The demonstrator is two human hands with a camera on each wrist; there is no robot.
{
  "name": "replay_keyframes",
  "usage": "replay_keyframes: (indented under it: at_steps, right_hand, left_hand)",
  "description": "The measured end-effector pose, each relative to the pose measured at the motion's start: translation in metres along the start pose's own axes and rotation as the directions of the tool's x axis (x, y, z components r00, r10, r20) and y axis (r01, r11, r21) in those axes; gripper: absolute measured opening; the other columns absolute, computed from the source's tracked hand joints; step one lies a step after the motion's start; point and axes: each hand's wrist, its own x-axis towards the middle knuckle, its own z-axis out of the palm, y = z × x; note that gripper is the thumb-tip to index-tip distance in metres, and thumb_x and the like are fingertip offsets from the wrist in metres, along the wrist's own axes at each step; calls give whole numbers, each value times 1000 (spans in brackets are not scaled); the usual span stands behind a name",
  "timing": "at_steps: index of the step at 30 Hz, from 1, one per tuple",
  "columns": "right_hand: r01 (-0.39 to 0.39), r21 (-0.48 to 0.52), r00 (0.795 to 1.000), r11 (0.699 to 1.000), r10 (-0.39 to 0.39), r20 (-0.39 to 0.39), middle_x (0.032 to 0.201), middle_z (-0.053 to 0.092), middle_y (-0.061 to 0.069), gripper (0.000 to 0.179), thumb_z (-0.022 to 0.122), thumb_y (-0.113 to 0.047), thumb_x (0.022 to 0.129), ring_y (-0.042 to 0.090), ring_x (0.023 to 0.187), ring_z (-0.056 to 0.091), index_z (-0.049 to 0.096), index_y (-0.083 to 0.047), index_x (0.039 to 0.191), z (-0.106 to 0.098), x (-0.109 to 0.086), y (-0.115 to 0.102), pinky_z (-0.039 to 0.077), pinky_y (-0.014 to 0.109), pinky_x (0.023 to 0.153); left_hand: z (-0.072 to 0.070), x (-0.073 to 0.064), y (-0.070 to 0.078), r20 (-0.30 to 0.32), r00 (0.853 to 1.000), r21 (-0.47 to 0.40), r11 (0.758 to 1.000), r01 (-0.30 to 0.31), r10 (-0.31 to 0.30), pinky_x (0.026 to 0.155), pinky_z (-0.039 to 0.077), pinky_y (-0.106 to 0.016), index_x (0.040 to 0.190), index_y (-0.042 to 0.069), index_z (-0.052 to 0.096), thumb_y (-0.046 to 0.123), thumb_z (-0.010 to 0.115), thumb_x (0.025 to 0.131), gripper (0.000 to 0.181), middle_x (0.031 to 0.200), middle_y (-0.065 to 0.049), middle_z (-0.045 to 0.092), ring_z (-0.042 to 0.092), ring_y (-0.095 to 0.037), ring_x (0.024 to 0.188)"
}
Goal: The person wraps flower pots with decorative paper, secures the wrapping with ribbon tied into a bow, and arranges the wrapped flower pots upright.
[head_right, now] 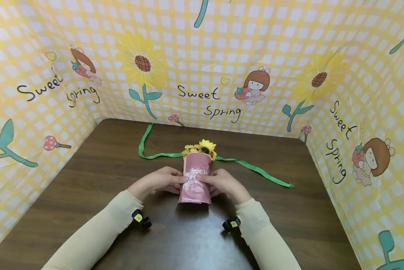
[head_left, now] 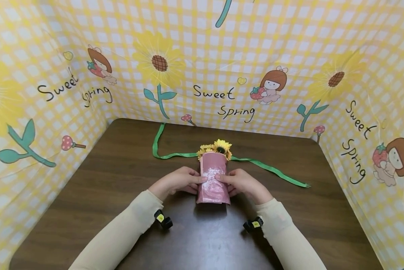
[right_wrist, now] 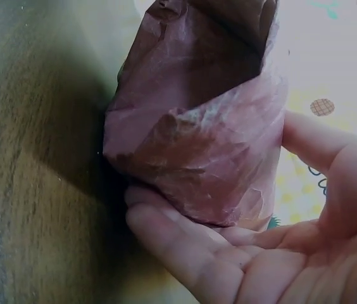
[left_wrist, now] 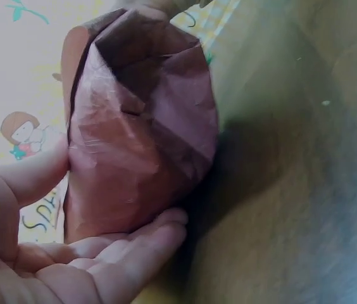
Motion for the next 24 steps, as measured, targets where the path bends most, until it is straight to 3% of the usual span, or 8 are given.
replay_keyframes:
  at_steps: [4,7,12,15,18,24]
  right_hand:
    - [30,2,999,1000,-30,-28,85,70,11,42,71,-33,96,19,73,70,65,7,108,-2,-4,-2,62,40,70]
    - [64,34,996,997,-61,-66,90,70,12,45,73,-32,95,20,75,70,65,8,114,-3,-9,-10,62,41,74]
    - [113,125,985,986,-95,-141,99,72,14,57,74,-37,95,19,80,71,61,8,128,-17,-4,-43,61,41,81]
    - [117,161,981,980,-89,-171,93,72,10,58,74,-40,94,17,77,71,62,8,126,-27,13,-62,61,40,81]
    - [114,173,978,978,-80,-193,84,70,5,52,73,-43,94,15,71,68,67,5,116,-35,37,-70,60,41,80]
    - [77,165,981,983,-45,-187,76,70,2,46,71,-47,95,15,69,67,71,-1,102,-37,77,-59,58,44,83]
  left_hand:
    - [6,1,1,-21,999,-77,997,-33,31,87,60,-45,124,-9,59,25,73,97,46,108,-20,73,75,-29,94]
    - [8,-2,7,-79,994,-114,990,-86,77,88,60,-44,132,-11,56,22,74,96,52,113,-22,71,75,-29,95]
    - [-2,-1,42,-180,974,-142,977,-162,136,98,55,-45,146,-11,44,24,73,97,67,126,-26,66,72,-32,106]
    - [-14,11,65,-207,970,-164,973,-160,125,103,52,-47,148,-10,41,25,72,97,69,128,-25,65,71,-31,108]
    - [-25,30,76,-229,968,-188,971,-146,101,104,51,-47,141,-9,50,26,70,98,59,118,-19,69,71,-25,100]
    - [-40,67,68,-242,970,-252,966,-62,0,94,55,-42,118,-2,63,25,67,100,33,94,-7,71,68,-19,87]
